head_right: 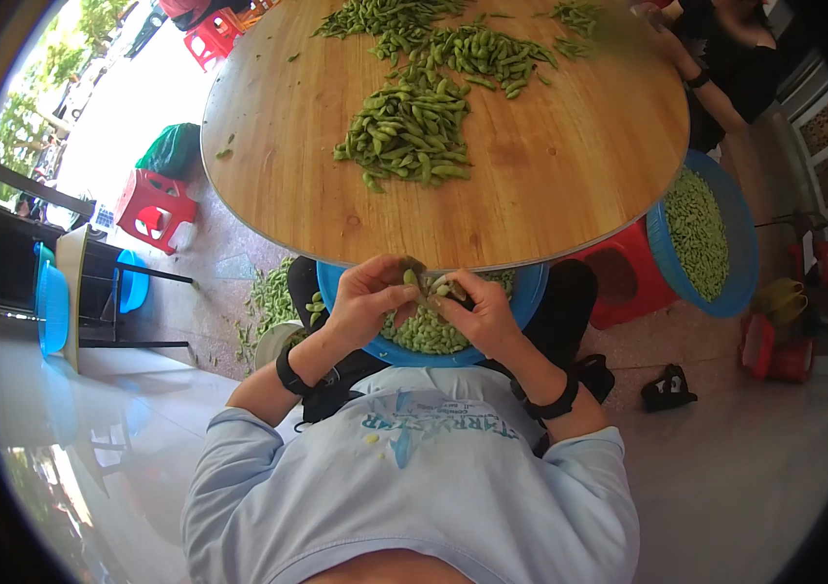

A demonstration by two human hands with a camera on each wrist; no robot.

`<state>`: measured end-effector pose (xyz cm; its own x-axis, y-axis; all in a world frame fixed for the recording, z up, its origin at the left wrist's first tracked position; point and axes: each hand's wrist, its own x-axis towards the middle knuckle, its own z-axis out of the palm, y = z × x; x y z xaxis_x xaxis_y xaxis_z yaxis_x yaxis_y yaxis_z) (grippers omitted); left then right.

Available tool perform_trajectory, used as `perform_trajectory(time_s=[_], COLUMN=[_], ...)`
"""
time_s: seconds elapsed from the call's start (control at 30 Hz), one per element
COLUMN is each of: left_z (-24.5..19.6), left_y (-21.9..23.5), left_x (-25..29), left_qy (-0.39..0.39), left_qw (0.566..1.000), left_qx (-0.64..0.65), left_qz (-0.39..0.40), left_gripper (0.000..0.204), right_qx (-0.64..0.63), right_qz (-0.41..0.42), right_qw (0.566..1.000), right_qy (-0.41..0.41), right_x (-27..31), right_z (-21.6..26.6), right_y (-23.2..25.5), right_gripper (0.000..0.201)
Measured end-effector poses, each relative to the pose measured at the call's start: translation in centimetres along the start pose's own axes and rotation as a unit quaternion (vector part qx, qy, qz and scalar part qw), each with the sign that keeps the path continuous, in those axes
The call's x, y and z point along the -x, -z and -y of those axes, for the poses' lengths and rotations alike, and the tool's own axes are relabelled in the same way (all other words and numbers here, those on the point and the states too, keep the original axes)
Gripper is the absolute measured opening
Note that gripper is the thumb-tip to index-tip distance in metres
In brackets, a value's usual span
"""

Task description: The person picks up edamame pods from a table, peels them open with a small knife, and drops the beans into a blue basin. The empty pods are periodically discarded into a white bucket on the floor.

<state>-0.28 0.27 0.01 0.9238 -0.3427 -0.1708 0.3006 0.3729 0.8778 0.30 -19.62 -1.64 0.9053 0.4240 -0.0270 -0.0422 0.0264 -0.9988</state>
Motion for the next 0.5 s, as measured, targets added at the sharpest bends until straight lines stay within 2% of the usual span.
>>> perform_trajectory(time_s=[0.03,0.1,0.17,0.23,0.3,0.4,0.43,0.5], left_z=[0.2,0.6,0.8,0.7,-0.2,-0.1,0.2,0.5], left_y=[0.0,0.1,0.3,0.5,0.5,0.5,0.4,0.2], left_x=[-0.1,0.2,0.2,0.0,0.2,0.2,0.2,0.4], left_qy=[-0.001,0.022,0.043,0.014,0.025,0.036,0.039,0.013], left_qw=[0.997,0.994,0.991,0.994,0.996,0.998,0.998,0.997], left_qx=[0.071,0.096,0.118,0.089,0.069,0.018,-0.014,-0.062], left_qz=[-0.030,-0.042,-0.054,-0.065,-0.055,-0.044,-0.043,-0.035], left_gripper=[0.020,0.020,0.021,0.019,0.020,0.020,0.021,0.020], right_qx=[0.000,-0.057,-0.022,0.014,0.035,0.022,0.022,0.008], right_qz=[0.000,0.013,0.028,0.042,0.012,0.011,0.011,0.031], right_qw=[1.000,0.997,0.998,0.998,0.999,1.000,1.000,0.998], right_qy=[0.000,-0.052,-0.046,-0.039,-0.015,0.008,0.007,-0.058], right_x=[0.1,0.5,0.6,0.5,0.1,0.3,0.5,0.7], right_z=[0.1,0.3,0.2,0.1,0.0,0.9,1.1,1.4], right_y=[-0.3,-0.8,-0.8,-0.6,-0.4,-0.2,-0.2,-0.3], right_gripper=[0.015,0.014,0.016,0.018,0.024,0.033,0.033,0.038])
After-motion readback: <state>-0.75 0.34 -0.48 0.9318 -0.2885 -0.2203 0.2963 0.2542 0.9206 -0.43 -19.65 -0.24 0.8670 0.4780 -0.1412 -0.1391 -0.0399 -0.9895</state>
